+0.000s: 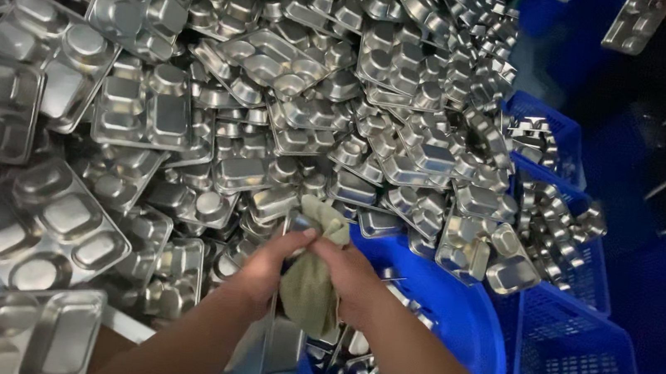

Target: The person repeatedly picks stainless steel compartment trays from a large pile, wipes each tray with a cloth, and places them into blue plastic baskets. The process continues with multiple trays handled one at a time.

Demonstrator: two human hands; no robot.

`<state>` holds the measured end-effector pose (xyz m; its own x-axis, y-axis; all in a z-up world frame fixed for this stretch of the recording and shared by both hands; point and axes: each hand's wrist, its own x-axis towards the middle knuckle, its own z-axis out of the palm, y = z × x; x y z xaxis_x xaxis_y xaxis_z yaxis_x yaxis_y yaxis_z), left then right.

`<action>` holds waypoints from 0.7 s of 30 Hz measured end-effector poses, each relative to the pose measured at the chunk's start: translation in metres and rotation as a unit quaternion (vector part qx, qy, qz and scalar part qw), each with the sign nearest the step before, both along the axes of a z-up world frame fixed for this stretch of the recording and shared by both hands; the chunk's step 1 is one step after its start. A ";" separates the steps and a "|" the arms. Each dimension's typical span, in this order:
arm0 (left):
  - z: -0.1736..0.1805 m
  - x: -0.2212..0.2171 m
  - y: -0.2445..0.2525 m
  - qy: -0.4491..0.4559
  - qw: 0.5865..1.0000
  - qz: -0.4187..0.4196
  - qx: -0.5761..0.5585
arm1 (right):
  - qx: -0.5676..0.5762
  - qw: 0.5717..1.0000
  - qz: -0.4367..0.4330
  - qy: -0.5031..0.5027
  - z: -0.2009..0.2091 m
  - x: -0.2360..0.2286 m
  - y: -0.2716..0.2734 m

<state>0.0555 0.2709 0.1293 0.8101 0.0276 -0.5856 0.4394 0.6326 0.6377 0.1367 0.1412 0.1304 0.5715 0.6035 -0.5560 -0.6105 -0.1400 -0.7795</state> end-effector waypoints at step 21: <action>-0.006 0.004 -0.007 -0.115 0.992 0.029 0.034 | 0.044 0.999 -0.019 -0.006 -0.005 0.003 -0.009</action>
